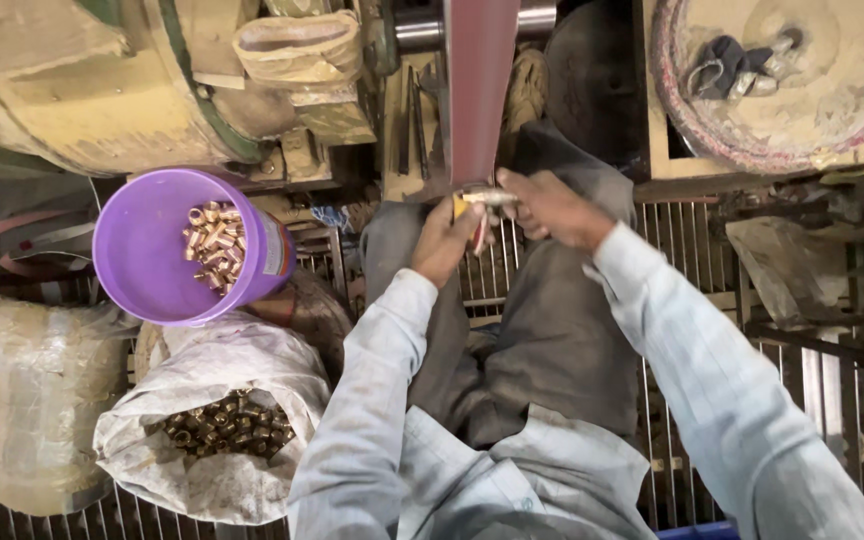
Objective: The person repeatedly picks up small brass-colored metal parts from a white sack and grinds them against a vertical belt sander. After grinding, the person places the parts into a purple bucket. The process is repeated continuously.
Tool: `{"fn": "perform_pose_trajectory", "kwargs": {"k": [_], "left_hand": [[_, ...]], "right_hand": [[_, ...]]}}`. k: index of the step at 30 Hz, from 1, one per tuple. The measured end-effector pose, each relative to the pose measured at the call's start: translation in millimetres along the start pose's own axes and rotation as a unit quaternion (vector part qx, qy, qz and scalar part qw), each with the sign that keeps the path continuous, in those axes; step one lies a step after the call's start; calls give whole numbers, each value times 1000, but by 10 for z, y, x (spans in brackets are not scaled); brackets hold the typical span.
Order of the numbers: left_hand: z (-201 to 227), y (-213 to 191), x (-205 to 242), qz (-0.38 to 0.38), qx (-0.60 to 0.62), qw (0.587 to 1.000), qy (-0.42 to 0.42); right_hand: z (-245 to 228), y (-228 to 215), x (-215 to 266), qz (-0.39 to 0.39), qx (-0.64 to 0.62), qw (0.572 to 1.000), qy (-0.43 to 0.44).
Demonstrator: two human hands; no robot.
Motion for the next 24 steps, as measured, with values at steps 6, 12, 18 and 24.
{"fn": "perform_pose_trajectory", "kwargs": {"k": [6, 12, 18, 24], "left_hand": [[296, 104, 495, -56, -131, 985, 101], [300, 119, 417, -69, -136, 985, 82], [102, 6, 23, -32, -21, 999, 19], [-81, -74, -152, 3, 11, 1000, 8]], "right_hand": [[-384, 302, 1005, 137, 322, 866, -357], [-551, 399, 1090, 201, 389, 788, -432], [-660, 316, 832, 214, 422, 747, -467], [-612, 276, 603, 214, 435, 751, -448]]}}
Point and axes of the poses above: each hand's wrist, its own x-axis away from the middle knuckle, its own y-axis out of the palm, z = x × y, the point moved 8 cm from there along -x, towards the middle knuckle, and after that the axes turned 3 degrees about x, right-handed, at the moved point
